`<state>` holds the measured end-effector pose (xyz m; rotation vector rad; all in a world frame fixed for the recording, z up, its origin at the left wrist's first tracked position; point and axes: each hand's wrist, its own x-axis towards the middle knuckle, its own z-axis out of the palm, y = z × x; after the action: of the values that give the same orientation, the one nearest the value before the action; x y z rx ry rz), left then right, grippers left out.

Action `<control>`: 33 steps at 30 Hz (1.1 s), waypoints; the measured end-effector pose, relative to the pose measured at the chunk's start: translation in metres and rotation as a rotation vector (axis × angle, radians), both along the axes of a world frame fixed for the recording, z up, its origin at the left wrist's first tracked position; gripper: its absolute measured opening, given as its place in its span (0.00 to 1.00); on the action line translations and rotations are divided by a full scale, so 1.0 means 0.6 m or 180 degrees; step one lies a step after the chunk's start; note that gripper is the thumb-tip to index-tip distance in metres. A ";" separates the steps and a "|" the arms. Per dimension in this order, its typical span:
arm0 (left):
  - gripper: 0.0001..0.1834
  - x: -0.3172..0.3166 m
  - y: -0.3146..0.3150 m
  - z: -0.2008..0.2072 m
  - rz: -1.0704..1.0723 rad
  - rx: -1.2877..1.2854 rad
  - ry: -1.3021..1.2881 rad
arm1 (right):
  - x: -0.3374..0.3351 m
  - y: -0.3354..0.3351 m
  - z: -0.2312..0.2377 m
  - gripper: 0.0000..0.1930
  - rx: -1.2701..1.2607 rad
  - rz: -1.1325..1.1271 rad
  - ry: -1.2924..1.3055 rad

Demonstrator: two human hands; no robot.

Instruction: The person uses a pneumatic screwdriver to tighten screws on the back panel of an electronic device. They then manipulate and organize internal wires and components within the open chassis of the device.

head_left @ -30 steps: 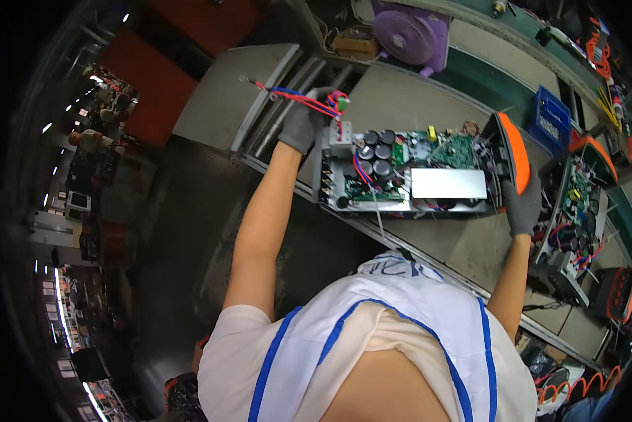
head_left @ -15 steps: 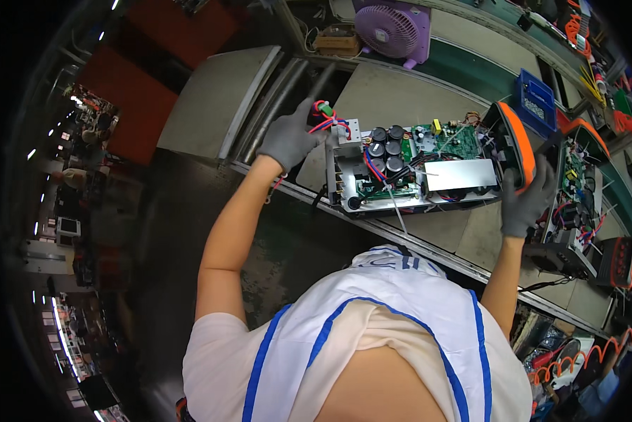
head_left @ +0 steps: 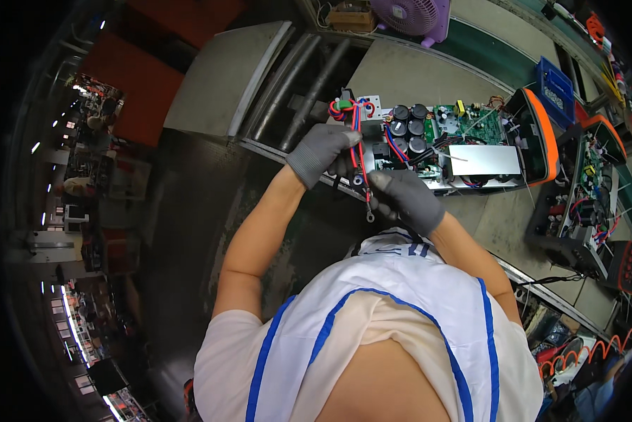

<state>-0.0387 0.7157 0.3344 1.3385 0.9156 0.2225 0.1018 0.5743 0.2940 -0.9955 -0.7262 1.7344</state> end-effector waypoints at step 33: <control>0.12 -0.052 -0.039 -0.079 0.0726 -0.0413 -0.1465 | 0.003 0.046 -0.067 0.08 0.1139 -0.1301 -0.2712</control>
<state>-0.0699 0.6923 0.2868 1.0024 0.6752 0.6101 0.1036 0.6019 0.2540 -1.5006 -1.2057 0.7466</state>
